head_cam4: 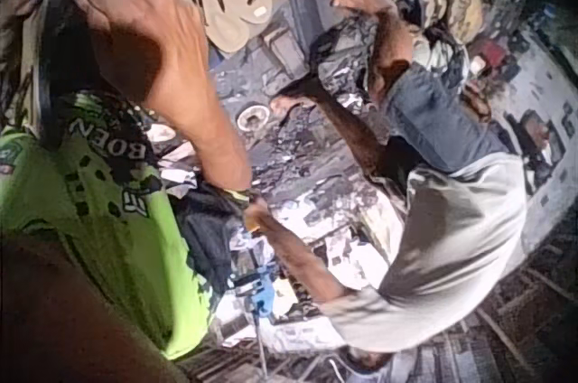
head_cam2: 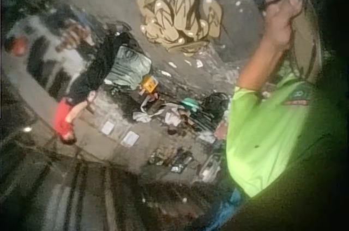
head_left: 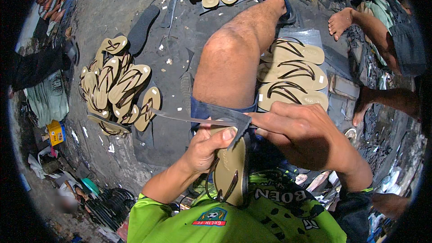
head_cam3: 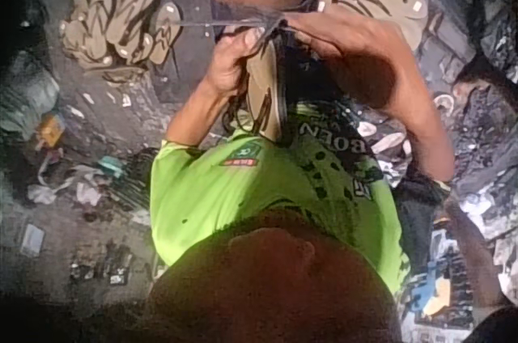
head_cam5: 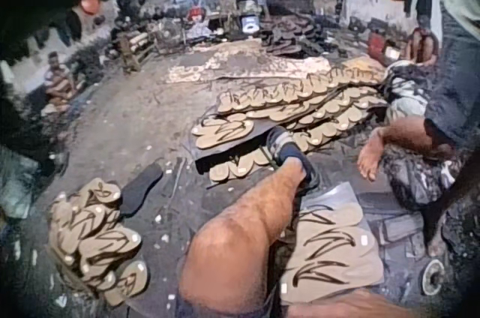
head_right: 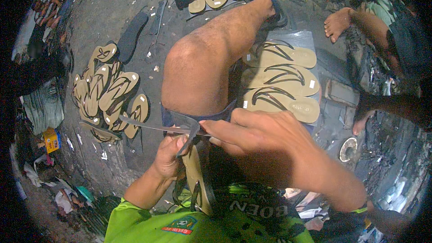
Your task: The person sits on the ground and uses a knife to trim the edges of a flip-flop sole. They repeatedly scrape and smooth the sole's perimeter, turning the flip-flop to access different sides. Piles of similar flip-flops are visible nearby.
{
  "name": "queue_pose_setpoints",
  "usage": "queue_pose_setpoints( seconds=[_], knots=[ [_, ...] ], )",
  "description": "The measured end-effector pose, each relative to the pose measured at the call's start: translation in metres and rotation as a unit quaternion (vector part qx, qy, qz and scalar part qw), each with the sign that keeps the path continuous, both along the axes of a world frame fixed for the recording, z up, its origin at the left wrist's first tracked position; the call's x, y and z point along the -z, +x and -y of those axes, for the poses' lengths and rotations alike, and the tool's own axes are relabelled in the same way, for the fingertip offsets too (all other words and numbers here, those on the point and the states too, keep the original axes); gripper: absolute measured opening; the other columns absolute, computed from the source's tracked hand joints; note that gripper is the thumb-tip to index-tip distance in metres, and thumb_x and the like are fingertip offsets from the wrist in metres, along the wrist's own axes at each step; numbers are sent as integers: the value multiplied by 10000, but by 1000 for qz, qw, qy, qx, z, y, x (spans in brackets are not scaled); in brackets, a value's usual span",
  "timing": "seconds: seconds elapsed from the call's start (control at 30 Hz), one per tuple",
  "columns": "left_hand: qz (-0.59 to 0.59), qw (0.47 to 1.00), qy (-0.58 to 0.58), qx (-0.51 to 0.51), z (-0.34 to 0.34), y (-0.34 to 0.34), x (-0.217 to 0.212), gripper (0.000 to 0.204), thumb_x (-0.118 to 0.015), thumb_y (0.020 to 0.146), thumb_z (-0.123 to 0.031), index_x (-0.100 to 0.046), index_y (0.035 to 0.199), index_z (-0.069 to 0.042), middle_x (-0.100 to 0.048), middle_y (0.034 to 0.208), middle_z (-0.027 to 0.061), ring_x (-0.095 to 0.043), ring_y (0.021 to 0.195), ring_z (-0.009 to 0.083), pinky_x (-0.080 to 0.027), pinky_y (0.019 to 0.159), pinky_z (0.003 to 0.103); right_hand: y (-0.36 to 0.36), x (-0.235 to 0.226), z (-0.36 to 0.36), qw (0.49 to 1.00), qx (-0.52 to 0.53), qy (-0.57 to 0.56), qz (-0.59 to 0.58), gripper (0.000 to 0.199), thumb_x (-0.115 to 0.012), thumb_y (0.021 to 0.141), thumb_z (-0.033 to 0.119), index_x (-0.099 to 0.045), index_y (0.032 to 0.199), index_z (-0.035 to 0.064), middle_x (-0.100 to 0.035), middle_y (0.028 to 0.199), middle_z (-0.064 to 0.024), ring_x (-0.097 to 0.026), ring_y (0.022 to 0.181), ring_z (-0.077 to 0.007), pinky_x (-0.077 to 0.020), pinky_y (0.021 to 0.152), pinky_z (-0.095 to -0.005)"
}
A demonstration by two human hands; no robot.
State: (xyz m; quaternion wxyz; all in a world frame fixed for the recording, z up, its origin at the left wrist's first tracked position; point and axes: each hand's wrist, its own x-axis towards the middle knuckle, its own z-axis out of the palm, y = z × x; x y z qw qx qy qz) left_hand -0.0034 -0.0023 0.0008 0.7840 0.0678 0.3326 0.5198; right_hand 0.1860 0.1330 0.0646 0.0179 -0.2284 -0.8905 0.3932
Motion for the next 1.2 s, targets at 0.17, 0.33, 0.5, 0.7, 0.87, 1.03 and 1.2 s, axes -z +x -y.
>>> queue_pose_setpoints(
  seconds=[0.17, 0.33, 0.5, 0.7, 0.87, 1.03, 1.2],
  knots=[
    [-60, 997, 6, 58, -5, 5, -7, 343, -618, 887, -213, -581, 1172, -26, -619, 1017, 17, -549, 904, 86, -447, 810, 249, -5, -3, -11, 999, -34, -10, 15, 281, -540, 881, 216, -608, 1133, 111, -581, 771, -127, -614, 709, -340, -494, 610, -423],
    [-274, 949, 118, 107, -30, -13, -52, 361, -661, 877, -256, -622, 1152, -25, -608, 1118, 65, -540, 1022, 128, -421, 919, 300, -6, -39, -2, 999, 36, 1, -13, 359, -557, 856, 45, -596, 1213, 32, -637, 876, -156, -633, 801, -317, -497, 716, -352],
    [-561, 793, 221, -84, -59, -36, -108, 461, -693, 810, -241, -558, 1158, 30, -644, 1013, 116, -616, 880, 178, -499, 803, 318, 20, -6, 26, 927, 237, 195, -216, 507, -479, 816, -91, -515, 1310, 17, -592, 923, -178, -592, 806, -313, -478, 769, -363],
    [61, 972, -46, -220, 13, 87, -20, 586, -592, 875, -502, -467, 1256, -74, -598, 1157, 71, -590, 1039, 208, -493, 856, 338, 12, 54, 91, 897, 317, 188, -243, 582, -495, 735, -107, -526, 1302, 22, -591, 944, -189, -601, 815, -338, -496, 725, -397],
    [-18, 966, -18, -258, -13, 106, -34, 383, -608, 897, -387, -527, 1166, -128, -609, 1109, 29, -594, 1046, 177, -489, 929, 398, 26, 60, 99, 862, 354, 195, -305, 553, -611, 709, -47, -570, 1256, 29, -591, 902, -163, -601, 762, -336, -492, 673, -400],
    [-32, 976, 10, -217, -20, 128, -39, 291, -593, 915, -336, -556, 1125, -138, -618, 1065, -10, -593, 1014, 143, -492, 901, 352, 55, 71, 111, 831, 418, 246, -273, 503, -667, 727, 24, -590, 1222, 62, -581, 940, -138, -594, 773, -317, -488, 666, -404],
    [-41, 973, 5, -225, -25, 123, -43, 284, -633, 886, -286, -572, 1095, -105, -637, 981, -7, -629, 843, 103, -533, 701, 253, 75, 85, 131, 837, 443, 223, -231, 451, -668, 761, 32, -610, 1205, 84, -582, 887, -117, -592, 751, -300, -485, 663, -390]
  ],
)
